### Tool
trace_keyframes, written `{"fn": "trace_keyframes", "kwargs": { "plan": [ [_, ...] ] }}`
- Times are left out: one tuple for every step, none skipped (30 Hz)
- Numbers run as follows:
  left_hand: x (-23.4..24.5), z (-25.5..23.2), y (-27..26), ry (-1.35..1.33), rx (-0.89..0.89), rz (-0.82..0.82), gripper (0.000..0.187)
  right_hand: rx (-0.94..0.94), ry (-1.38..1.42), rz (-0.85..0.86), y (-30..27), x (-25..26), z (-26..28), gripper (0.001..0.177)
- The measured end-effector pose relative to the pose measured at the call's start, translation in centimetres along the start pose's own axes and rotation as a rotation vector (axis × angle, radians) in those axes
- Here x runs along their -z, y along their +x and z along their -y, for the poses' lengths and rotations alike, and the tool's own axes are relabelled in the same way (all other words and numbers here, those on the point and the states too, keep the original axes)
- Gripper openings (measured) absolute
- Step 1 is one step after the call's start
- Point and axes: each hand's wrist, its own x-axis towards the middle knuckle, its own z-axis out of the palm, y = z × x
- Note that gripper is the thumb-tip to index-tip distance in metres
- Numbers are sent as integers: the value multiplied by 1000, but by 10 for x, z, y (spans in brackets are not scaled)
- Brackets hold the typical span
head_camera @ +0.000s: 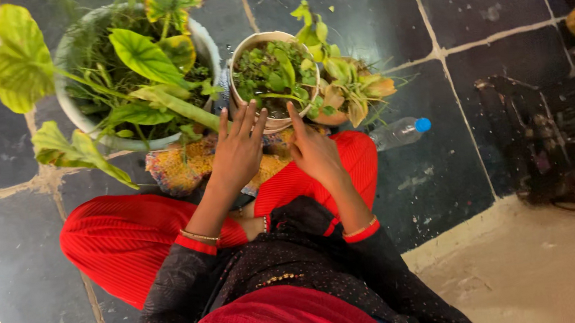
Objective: The person sits cross-legged on a tiled floor and waters three potted plants using a plastic water bottle. They pour water into each pot sequentially and then use their hands to adjust the leaves and soil in the pots.
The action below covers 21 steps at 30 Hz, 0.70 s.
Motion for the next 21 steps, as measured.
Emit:
{"fn": "trace_keyframes", "kwargs": {
  "plan": [
    [-7,0,-3,19,13,71,63,-10,-29,-5,4,-2,-1,93],
    [-11,0,-4,41,26,139,66,-18,-58,-11,6,-5,-3,92],
    [-14,0,-5,63,38,207,69,-41,-89,26,6,-7,-4,91],
    [-16,1,-6,82,37,201,69,-60,-118,63,7,-10,-3,90],
    [-16,2,-6,102,37,194,69,-80,-147,100,7,-11,-4,89],
    [-16,2,-7,122,37,191,69,-98,-147,113,7,-12,-4,88],
    [-16,2,-7,127,38,194,69,-117,-146,126,6,-13,-5,87],
    [-16,1,-6,131,39,197,69,-136,-147,140,6,-14,-5,86],
    [-16,1,-5,135,41,200,69,-105,-129,100,5,-16,-5,86],
    [-16,0,-4,130,49,195,69,-78,-111,59,3,-17,-5,87],
    [-16,-1,-3,125,57,190,69,-51,-94,19,1,-18,-4,88],
    [-17,-3,-2,116,64,185,69,-63,-62,45,-2,-17,-5,89],
    [-17,-4,-1,112,71,185,68,-76,-30,70,-6,-17,-6,91],
    [-18,-4,0,107,77,184,68,-88,2,94,-8,-15,-8,92],
    [-18,-6,1,103,83,184,68,-83,37,99,-11,-10,-13,86],
    [-18,-7,1,104,78,177,68,-74,76,105,-16,-4,-21,80],
    [-18,-8,2,105,73,171,68,-64,116,110,-21,4,-30,74],
    [-17,-7,1,110,67,167,68,-73,116,104,-25,13,-40,67],
    [-16,-6,1,117,70,178,69,-81,116,99,-30,24,-51,61],
    [-16,-6,2,119,68,187,70,-96,112,91,-34,35,-62,54],
    [-16,-7,3,121,66,196,71,-134,103,44,-36,46,-72,47]
  ]
}}
